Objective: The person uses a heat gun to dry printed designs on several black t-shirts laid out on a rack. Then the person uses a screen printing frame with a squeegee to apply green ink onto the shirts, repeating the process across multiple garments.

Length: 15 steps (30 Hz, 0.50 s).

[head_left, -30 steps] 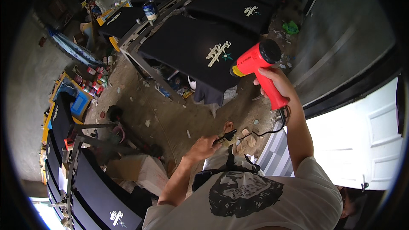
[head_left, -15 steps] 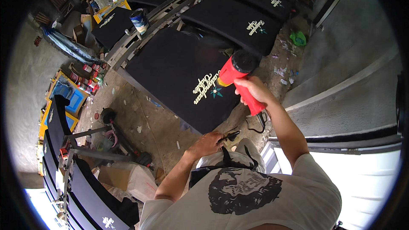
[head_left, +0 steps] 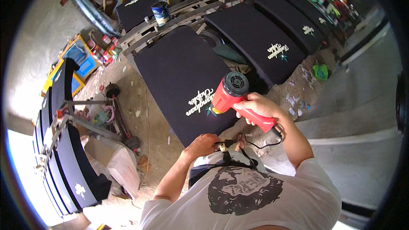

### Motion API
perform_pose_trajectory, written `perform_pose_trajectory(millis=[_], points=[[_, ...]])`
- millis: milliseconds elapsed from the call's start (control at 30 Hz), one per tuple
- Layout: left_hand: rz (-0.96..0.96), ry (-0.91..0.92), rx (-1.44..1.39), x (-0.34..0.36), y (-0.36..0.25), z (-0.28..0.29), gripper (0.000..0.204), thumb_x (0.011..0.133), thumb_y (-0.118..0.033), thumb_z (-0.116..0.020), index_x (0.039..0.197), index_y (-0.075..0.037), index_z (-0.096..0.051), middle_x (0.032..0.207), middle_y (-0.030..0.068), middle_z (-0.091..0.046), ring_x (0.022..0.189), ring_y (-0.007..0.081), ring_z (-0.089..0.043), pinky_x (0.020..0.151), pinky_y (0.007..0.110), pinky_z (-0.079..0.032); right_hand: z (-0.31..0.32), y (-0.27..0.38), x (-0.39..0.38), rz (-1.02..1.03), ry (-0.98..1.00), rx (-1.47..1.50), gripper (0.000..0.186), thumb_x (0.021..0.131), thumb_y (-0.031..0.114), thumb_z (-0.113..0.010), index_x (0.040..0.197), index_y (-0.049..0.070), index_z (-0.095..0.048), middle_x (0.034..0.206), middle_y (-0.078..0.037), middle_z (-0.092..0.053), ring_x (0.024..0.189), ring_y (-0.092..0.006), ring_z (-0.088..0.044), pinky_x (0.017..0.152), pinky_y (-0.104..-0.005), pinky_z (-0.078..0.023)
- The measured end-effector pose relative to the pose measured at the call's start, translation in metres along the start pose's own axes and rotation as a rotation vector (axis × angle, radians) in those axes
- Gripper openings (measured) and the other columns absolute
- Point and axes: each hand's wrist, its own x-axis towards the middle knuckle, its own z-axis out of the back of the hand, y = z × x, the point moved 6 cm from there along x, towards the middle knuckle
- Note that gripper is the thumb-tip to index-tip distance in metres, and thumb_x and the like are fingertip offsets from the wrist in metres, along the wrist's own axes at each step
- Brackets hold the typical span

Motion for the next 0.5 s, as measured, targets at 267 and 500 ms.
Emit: perform_pose_trajectory(millis=[267,500], points=[[0.132,-0.137,-0.132,0.05,-0.053,-0.044,0.028,0.085,-0.01,-0.068,0.111,-0.001,-0.074,0.111,0.02,-0.071,0.109,0.0393,-0.067,0.095,0.047,-0.053,0.037,-0.003,-0.006,0.029,0.254,-0.149,0.035,0.097,0.034,-0.068,0.114,0.004,-0.065,0.086,-0.007,-0.068,0.058,-0.0141,-0.064,0.051,-0.0292,-0.054],[0.233,-0.293,-0.163,0.067,-0.102,-0.069,0.03,0.087,-0.011,-0.068,0.115,-0.001,-0.072,0.107,0.0204,-0.07,0.106,0.0414,-0.066,0.093,0.048,-0.053,0.053,0.001,-0.009,0.111,0.378,-0.132,0.037,0.095,0.035,-0.069,0.112,0.002,-0.066,0.082,-0.006,-0.067,0.057,-0.0138,-0.064,0.05,-0.0301,-0.053]])
